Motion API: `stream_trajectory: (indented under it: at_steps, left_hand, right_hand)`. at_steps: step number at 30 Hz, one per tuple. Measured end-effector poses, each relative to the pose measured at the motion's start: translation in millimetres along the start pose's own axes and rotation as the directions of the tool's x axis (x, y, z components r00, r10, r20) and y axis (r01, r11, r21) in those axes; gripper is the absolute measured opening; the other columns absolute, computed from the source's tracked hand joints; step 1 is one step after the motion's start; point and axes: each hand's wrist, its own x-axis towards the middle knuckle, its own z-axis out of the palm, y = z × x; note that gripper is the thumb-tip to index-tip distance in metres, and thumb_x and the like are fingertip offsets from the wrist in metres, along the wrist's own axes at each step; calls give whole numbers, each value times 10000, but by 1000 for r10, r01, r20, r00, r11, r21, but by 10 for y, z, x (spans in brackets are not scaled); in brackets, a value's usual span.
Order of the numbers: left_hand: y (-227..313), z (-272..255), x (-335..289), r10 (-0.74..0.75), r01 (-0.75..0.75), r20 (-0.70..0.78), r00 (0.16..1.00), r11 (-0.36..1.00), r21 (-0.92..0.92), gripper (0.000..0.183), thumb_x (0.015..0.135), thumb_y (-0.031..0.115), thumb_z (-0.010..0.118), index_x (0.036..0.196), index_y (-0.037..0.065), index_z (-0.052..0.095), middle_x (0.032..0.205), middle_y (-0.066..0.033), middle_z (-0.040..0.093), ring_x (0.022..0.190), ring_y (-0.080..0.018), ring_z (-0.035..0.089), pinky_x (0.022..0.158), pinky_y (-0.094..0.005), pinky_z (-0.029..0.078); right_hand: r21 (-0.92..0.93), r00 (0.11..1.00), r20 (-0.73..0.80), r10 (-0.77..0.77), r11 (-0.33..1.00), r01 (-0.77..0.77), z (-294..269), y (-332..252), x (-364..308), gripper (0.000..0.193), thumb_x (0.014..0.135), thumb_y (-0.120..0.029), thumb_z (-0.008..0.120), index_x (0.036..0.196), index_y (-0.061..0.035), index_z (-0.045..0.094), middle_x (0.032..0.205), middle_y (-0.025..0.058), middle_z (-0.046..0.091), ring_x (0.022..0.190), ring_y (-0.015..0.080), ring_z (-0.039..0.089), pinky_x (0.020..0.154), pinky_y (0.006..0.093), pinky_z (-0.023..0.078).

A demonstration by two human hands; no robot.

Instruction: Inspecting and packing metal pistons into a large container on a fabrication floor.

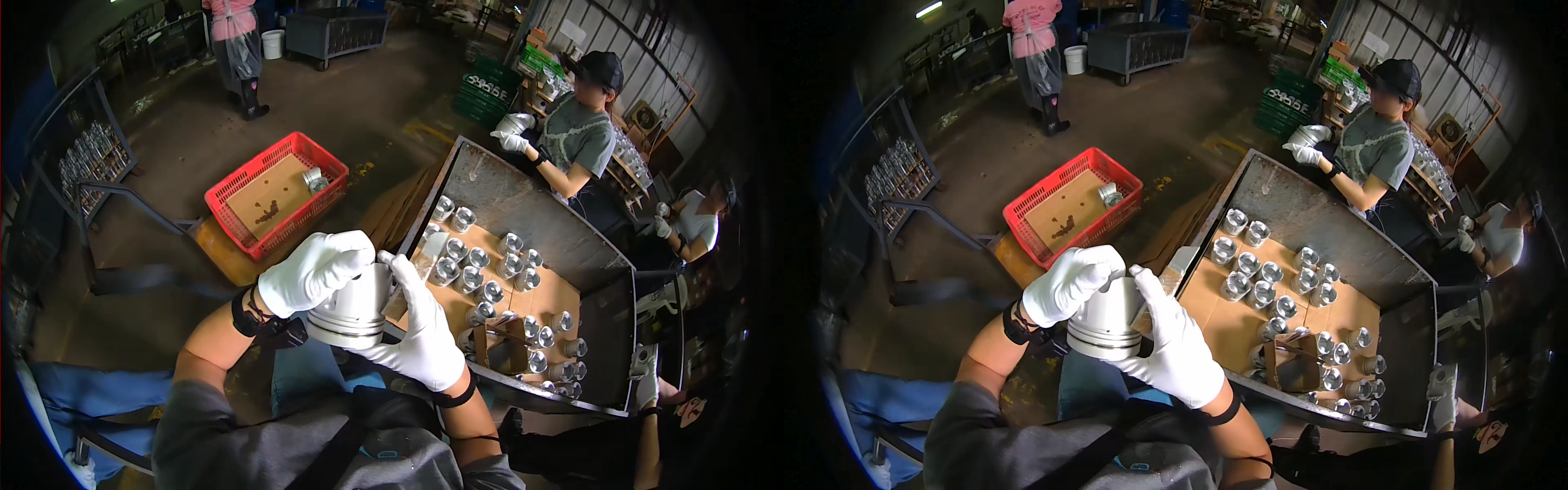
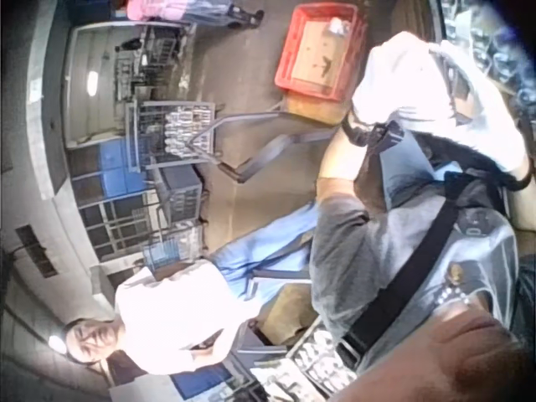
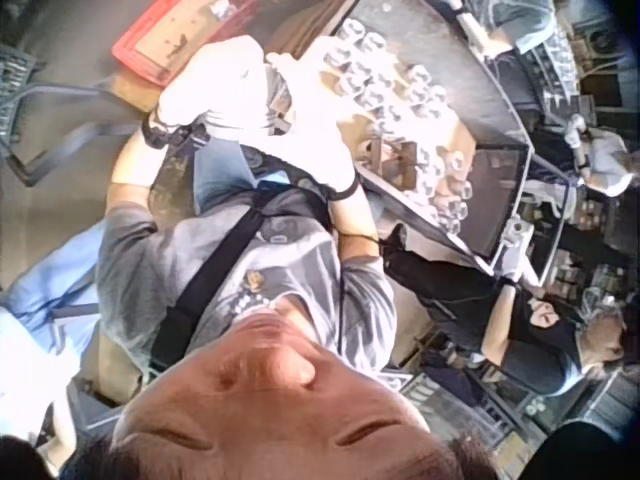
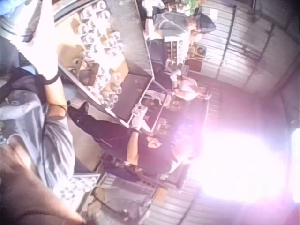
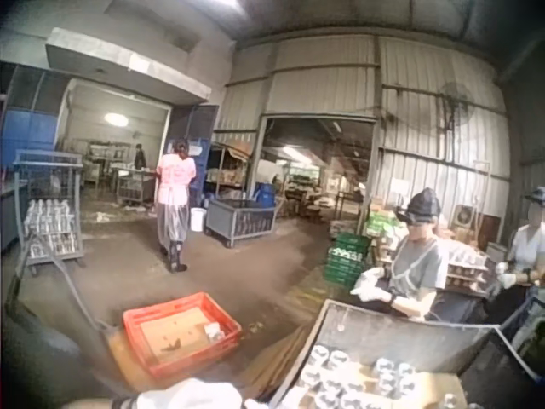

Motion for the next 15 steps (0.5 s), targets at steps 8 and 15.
stream_trajectory:
  at_steps: [8,15]
  left_hand:
    - [-69,52,100,-30,36,35,999,985,-170,638,980,607,435,992,-4,621,911,-39,593,797,-126,547,740,-279,446]
    - [-349,173,174,-43,-150,-236,971,663,-734,970,848,735,535,1462,14,323,1270,-152,543,1161,-236,550,1023,-392,432]
  right_hand:
    - [-92,978,-206,-30,996,12,10,21,-107,984,604,-237,932,1395,28,410,1221,196,584,1059,324,634,902,386,523]
    - [-89,943,-314,-113,992,90,-27,151,-53,955,621,-229,926,1383,34,414,1202,198,612,1033,323,645,880,382,528]
